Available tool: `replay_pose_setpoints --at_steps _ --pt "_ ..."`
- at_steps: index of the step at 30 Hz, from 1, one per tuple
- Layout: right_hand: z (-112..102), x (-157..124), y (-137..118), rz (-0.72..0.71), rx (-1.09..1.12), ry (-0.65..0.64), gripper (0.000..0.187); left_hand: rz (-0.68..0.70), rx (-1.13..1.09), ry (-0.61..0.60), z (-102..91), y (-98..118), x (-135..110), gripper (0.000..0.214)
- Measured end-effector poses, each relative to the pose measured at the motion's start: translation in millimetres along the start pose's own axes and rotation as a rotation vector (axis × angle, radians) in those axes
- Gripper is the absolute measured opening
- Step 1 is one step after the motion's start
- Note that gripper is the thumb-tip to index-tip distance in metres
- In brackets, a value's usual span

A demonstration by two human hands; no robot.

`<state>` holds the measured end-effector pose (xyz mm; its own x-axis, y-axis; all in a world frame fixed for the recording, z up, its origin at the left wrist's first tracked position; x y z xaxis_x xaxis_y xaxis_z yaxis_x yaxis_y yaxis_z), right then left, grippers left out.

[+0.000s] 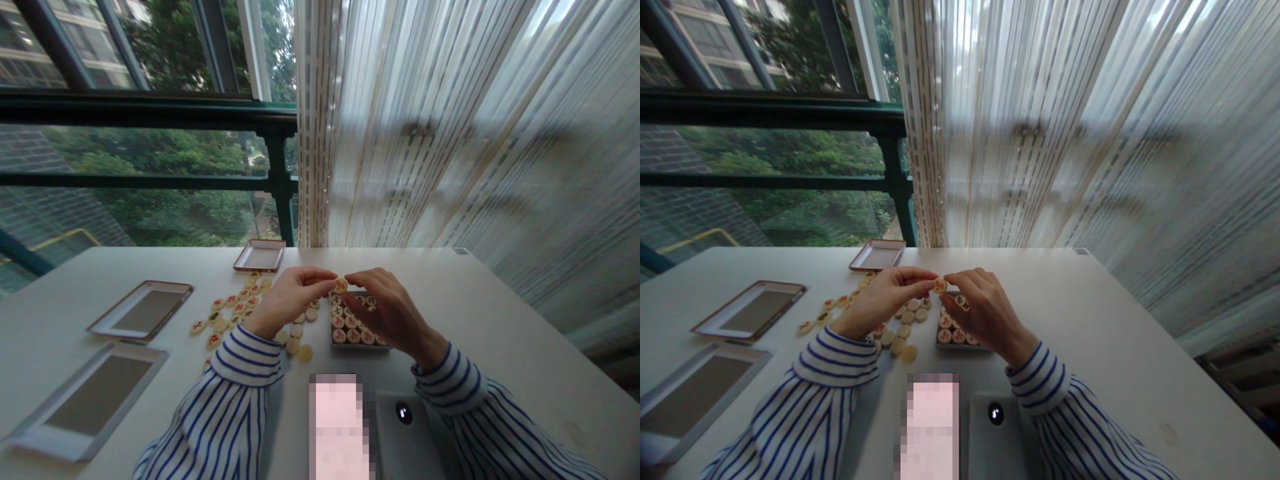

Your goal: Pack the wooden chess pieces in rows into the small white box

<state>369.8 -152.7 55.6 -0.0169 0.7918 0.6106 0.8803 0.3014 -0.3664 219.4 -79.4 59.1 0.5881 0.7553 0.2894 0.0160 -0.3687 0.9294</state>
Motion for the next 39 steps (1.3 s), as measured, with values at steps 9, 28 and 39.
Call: replay_pose_setpoints --at_steps 9,28,39 --pt "-0.6 0.9 2.0 -0.007 -0.011 -0.104 0.025 -0.003 0.015 -0.015 4.2 -3.4 0.2 0.021" --pt "-9.7 4.2 25.5 0.075 -0.329 -0.412 0.018 -0.061 0.125 -0.053 12.2 -15.2 2.1 0.031" --pt "8.4 -5.6 44.8 0.105 -0.450 -0.673 0.023 0.049 0.303 -0.179 10.8 -34.1 3.6 0.034"
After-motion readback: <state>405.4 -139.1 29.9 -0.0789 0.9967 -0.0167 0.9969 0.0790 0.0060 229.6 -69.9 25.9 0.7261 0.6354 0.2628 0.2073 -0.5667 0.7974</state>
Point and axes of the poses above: each hand's wrist, its own x-axis towards the middle knuckle, its own z-axis out of the palm, y = z × x, the point moved 3 cm from there along x, towards the middle knuckle, and after that the axes turned 15 degrees about z, right-handed, at the moved point
